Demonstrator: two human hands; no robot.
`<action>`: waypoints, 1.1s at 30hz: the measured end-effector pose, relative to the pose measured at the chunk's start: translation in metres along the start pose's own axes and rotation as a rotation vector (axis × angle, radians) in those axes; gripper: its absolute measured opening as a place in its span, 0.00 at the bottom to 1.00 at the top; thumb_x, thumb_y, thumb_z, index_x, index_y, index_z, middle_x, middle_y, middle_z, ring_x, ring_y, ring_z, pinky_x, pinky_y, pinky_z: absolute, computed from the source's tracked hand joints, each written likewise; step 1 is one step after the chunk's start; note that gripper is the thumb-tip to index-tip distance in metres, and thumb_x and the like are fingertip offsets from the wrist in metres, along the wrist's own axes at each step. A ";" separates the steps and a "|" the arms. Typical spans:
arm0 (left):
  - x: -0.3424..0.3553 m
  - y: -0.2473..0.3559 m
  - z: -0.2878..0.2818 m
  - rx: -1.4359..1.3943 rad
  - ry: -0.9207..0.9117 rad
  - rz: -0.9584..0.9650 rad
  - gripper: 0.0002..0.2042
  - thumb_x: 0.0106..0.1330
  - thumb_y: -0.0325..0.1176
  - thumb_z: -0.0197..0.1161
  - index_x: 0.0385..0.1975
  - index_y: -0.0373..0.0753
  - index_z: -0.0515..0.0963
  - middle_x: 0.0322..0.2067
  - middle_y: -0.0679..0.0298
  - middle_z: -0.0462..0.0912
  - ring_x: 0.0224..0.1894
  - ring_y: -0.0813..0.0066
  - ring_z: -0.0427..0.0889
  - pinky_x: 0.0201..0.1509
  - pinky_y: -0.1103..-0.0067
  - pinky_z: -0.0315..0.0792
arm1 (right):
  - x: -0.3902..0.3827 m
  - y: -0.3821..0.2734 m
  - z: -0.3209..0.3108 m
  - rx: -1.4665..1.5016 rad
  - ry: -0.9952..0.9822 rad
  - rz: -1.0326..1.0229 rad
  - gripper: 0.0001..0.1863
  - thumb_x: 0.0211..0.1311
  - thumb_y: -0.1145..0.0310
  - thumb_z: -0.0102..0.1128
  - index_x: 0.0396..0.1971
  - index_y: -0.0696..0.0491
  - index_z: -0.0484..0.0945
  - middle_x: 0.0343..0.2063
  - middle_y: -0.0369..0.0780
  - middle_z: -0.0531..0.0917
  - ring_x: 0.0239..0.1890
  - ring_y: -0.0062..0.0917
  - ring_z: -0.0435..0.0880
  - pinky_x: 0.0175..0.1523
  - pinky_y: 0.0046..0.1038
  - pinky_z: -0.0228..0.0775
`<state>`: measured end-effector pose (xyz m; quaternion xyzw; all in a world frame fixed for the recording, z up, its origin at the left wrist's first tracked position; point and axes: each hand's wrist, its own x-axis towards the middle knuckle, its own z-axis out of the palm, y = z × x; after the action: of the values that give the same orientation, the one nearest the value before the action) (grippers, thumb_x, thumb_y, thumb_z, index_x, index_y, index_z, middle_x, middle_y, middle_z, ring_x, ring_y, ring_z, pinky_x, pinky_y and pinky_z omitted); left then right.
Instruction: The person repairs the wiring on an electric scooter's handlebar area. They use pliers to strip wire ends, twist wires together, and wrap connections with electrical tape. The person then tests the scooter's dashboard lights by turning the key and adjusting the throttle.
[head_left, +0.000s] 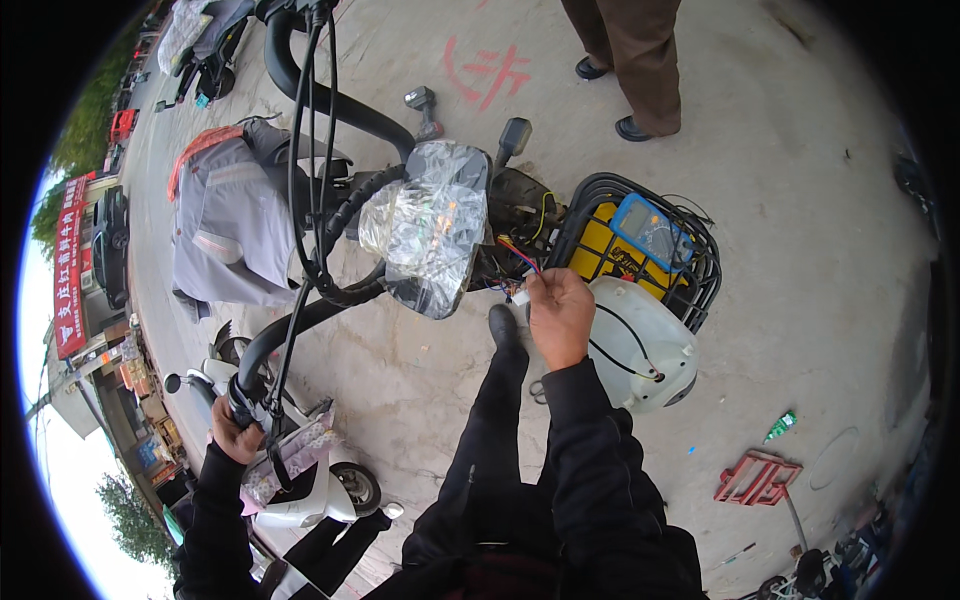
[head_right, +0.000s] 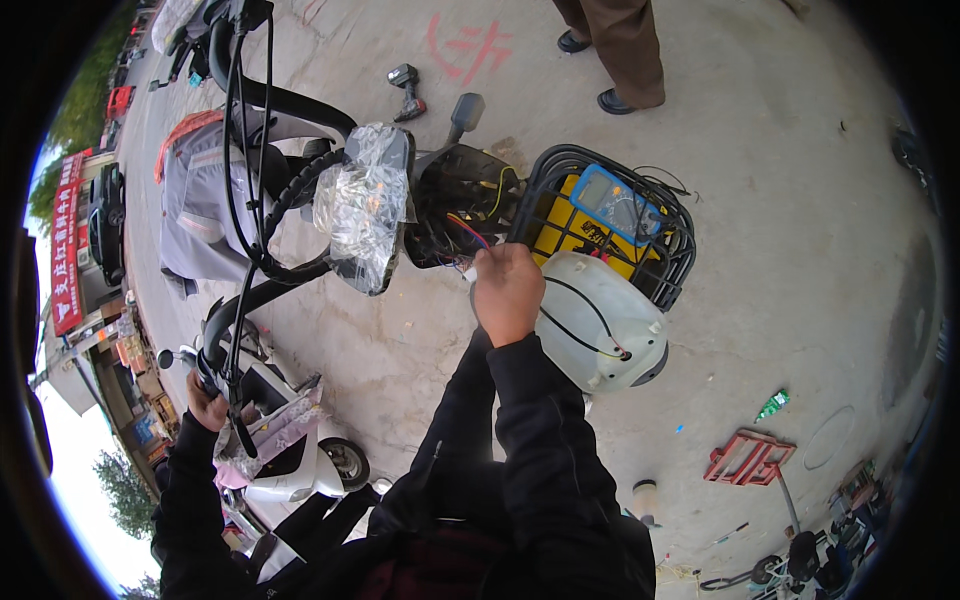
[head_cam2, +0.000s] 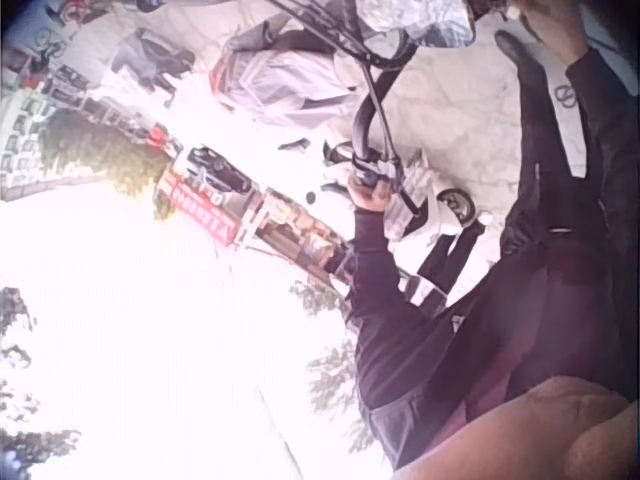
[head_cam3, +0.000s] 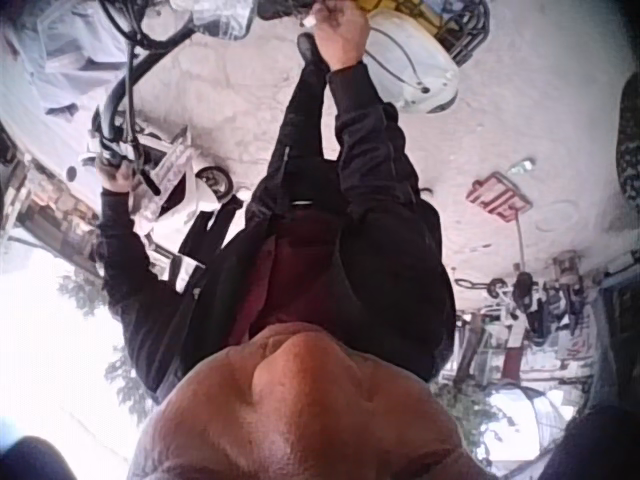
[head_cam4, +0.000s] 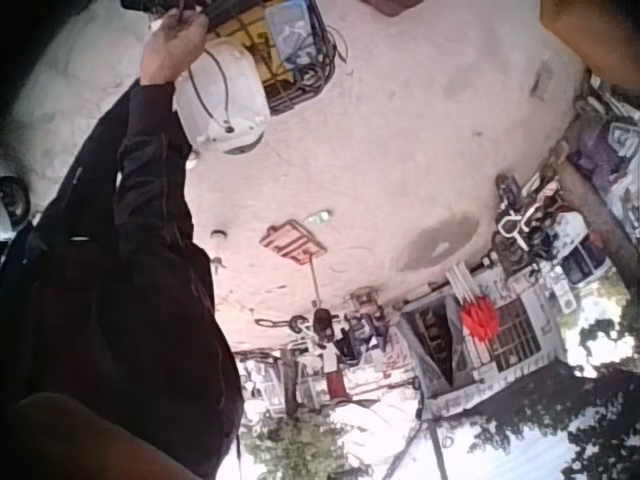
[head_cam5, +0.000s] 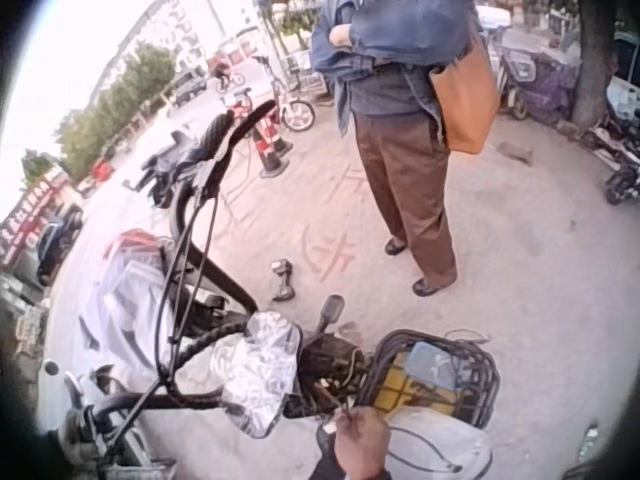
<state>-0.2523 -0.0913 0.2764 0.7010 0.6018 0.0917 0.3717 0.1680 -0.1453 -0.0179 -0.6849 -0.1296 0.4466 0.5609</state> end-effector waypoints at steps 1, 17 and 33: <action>-0.002 -0.004 -0.003 0.028 -0.012 -0.038 0.13 0.55 0.31 0.62 0.39 0.33 0.78 0.31 0.70 0.81 0.32 0.82 0.76 0.39 0.81 0.72 | -0.002 -0.002 0.001 0.010 0.005 0.000 0.07 0.65 0.72 0.69 0.34 0.58 0.80 0.28 0.40 0.88 0.31 0.26 0.87 0.42 0.28 0.78; -0.026 -0.049 -0.037 0.025 -0.054 0.066 0.31 0.66 0.37 0.72 0.62 0.34 0.64 0.47 0.63 0.82 0.47 0.74 0.82 0.54 0.75 0.76 | -0.015 -0.034 0.006 0.030 -0.034 -0.103 0.07 0.69 0.78 0.66 0.41 0.59 0.76 0.31 0.36 0.84 0.32 0.16 0.82 0.39 0.22 0.75; -0.013 -0.011 -0.024 -0.016 -0.100 -0.128 0.24 0.66 0.42 0.75 0.51 0.36 0.70 0.37 0.68 0.80 0.36 0.81 0.78 0.40 0.81 0.74 | -0.046 -0.013 0.069 0.743 -0.163 0.597 0.15 0.73 0.61 0.68 0.41 0.60 0.85 0.28 0.38 0.84 0.20 0.17 0.75 0.24 0.21 0.64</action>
<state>-0.2778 -0.0932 0.2906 0.6619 0.6251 0.0373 0.4119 0.0936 -0.1273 0.0173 -0.4084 0.1971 0.6564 0.6029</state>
